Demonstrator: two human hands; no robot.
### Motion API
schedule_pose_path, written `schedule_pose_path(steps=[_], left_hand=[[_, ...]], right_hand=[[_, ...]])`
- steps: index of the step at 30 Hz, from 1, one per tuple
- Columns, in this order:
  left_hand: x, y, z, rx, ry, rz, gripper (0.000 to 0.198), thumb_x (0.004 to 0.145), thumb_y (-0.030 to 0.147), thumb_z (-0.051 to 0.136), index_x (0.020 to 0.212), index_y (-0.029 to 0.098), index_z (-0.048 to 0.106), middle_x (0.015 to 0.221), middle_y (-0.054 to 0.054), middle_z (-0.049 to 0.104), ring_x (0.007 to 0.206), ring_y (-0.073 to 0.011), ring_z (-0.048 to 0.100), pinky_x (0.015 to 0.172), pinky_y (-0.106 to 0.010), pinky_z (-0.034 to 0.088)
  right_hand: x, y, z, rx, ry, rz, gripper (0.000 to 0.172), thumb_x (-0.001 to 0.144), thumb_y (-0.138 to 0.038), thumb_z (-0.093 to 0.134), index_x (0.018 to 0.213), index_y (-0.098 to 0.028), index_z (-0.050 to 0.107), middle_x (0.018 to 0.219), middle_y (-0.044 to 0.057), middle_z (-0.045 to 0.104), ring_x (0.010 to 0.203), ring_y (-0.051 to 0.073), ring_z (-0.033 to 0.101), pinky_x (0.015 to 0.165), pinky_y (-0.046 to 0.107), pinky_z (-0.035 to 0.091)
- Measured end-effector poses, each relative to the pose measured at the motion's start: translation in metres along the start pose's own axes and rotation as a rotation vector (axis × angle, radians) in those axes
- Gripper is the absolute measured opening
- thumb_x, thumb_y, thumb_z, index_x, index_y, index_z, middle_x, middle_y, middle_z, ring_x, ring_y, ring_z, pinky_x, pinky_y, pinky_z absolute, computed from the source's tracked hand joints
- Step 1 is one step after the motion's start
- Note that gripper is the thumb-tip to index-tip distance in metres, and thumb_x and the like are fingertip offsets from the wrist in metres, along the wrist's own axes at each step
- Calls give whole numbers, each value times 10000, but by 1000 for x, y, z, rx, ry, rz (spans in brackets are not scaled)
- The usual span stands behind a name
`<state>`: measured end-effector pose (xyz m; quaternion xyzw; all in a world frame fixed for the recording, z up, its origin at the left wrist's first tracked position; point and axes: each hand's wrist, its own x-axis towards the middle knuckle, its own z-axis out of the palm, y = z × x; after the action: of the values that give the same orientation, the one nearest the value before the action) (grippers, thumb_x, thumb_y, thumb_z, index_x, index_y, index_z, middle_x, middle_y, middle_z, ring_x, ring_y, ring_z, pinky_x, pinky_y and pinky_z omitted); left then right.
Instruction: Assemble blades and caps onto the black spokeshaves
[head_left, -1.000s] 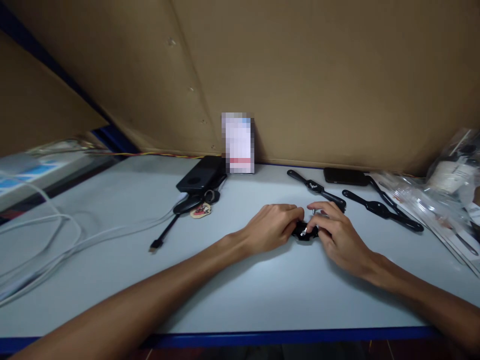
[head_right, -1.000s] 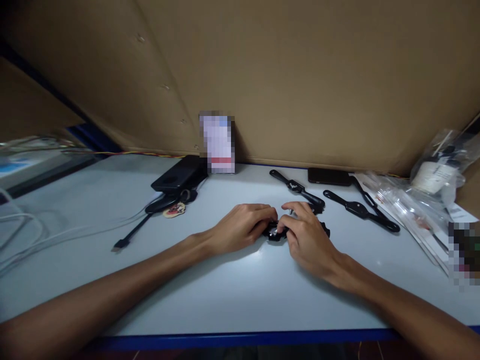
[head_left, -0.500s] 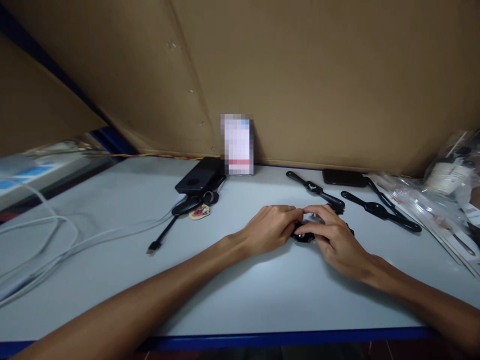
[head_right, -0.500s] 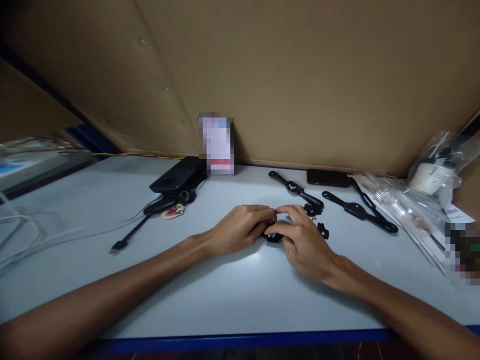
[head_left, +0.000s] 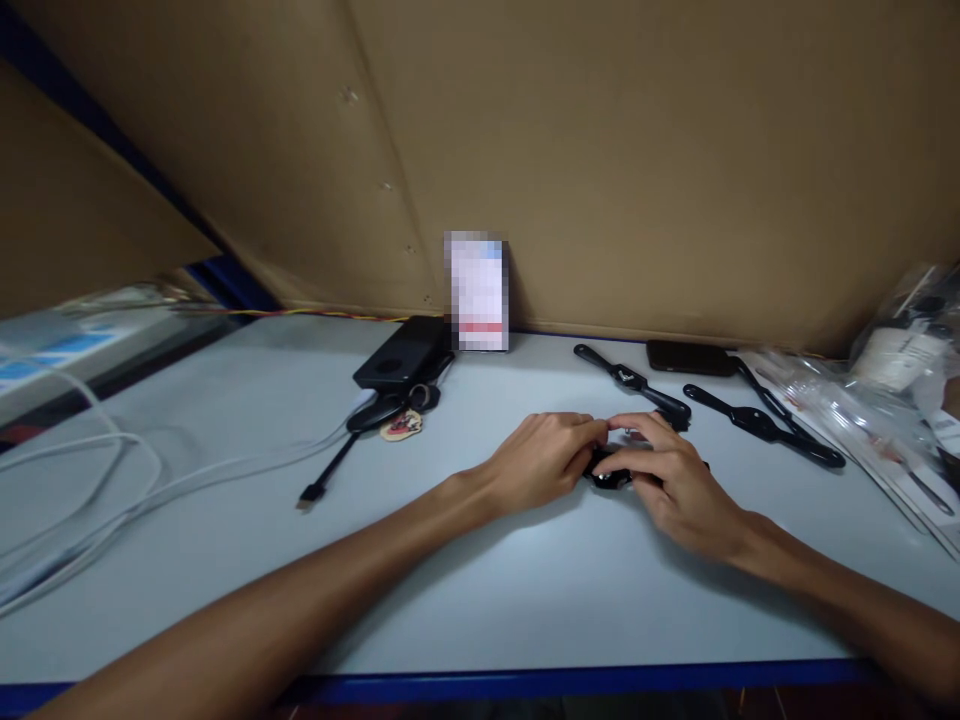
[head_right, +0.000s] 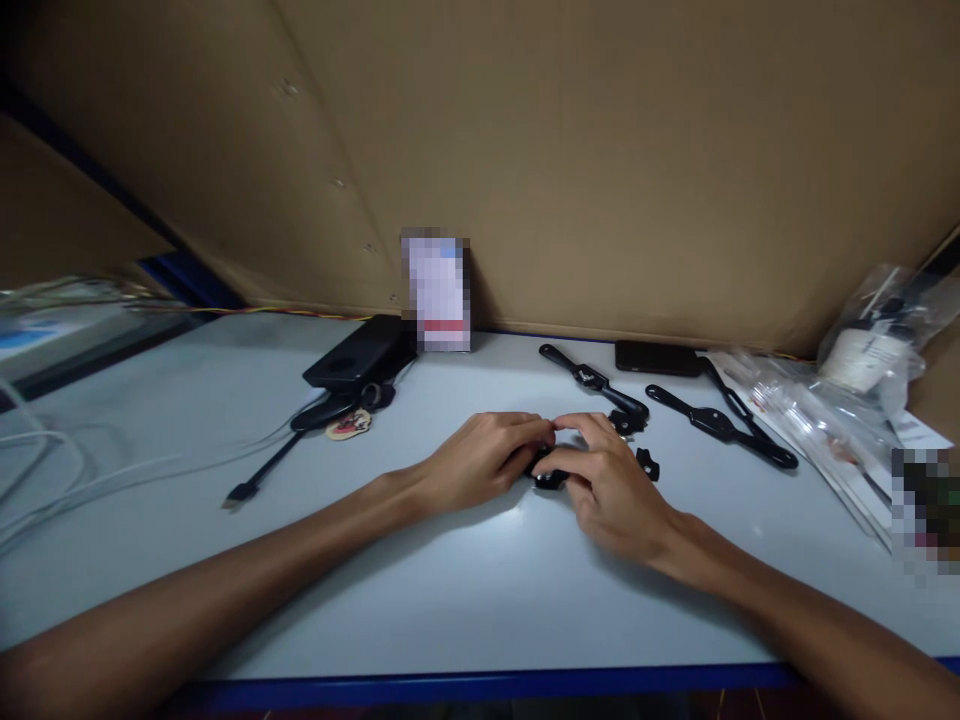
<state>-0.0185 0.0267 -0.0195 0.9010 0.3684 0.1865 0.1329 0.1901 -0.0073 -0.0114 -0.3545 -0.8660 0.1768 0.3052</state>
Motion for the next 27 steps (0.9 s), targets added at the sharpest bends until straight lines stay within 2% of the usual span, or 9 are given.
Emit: schedule_pose_path(steps=[4, 7, 10, 13, 17, 21, 23, 25, 27], left_hand=[[0, 1, -1, 12, -7, 10, 276, 882, 71, 406, 924, 200, 647, 891, -23, 701, 770, -172, 637, 692, -289, 454], [0, 1, -1, 20, -8, 14, 280, 888, 74, 393, 933, 197, 641, 865, -24, 689, 759, -172, 625, 691, -288, 450], [0, 1, 0, 19, -8, 13, 263, 889, 88, 391, 905, 193, 631, 845, -25, 674, 738, -170, 608, 677, -288, 440], [1, 2, 0, 15, -5, 12, 254, 880, 91, 392, 877, 193, 625, 826, -23, 658, 726, -168, 593, 663, -286, 426], [1, 2, -1, 25, -4, 11, 240, 863, 79, 409, 846, 192, 620, 797, -16, 642, 703, -160, 581, 633, -279, 403], [1, 1, 1, 50, 1, 11, 225, 860, 70, 430, 862, 191, 619, 805, -11, 647, 695, -153, 584, 612, -273, 387], [1, 1, 2, 61, 3, 12, 217, 851, 64, 442, 871, 192, 616, 810, -8, 645, 696, -153, 582, 603, -271, 377], [1, 0, 3, 67, 4, 13, 206, 837, 58, 456, 866, 193, 609, 804, -5, 637, 687, -152, 573, 593, -271, 362], [1, 0, 3, 69, 6, 12, 197, 839, 60, 463, 873, 190, 605, 813, -8, 639, 691, -154, 571, 592, -272, 354]], right_hand=[[3, 0, -2, 9, 78, 80, 425, 776, 54, 415, 824, -221, 736, 1201, 87, 621, 1185, 251, 568, 958, 474, 511], [3, -1, 2, -57, 145, 95, 242, 874, -61, 521, 883, -199, 720, 1077, 96, 635, 1066, 252, 583, 926, 467, 505], [3, -6, 8, -132, 93, 82, 85, 909, -203, 639, 923, -200, 723, 904, 65, 644, 937, 247, 570, 862, 445, 496], [4, -9, 12, -142, 23, 58, 85, 896, -151, 649, 914, -194, 721, 861, 51, 645, 910, 236, 560, 841, 418, 475], [7, -6, 9, 22, 9, 117, 171, 901, -71, 599, 857, -196, 708, 829, 27, 644, 873, 204, 567, 817, 378, 463], [8, -3, 4, 168, 16, 123, 257, 873, -22, 548, 824, -207, 719, 935, 44, 638, 926, 194, 593, 839, 367, 466], [7, -4, 5, 144, 44, 134, 208, 848, -44, 587, 838, -205, 718, 945, 48, 621, 910, 201, 590, 829, 379, 467], [6, -6, 7, 55, 72, 153, 88, 847, -124, 656, 864, -196, 702, 899, 44, 611, 863, 216, 574, 805, 405, 462], [6, -7, 10, -10, 83, 142, 62, 873, -149, 641, 894, -193, 680, 863, 41, 621, 848, 226, 564, 804, 426, 456]])
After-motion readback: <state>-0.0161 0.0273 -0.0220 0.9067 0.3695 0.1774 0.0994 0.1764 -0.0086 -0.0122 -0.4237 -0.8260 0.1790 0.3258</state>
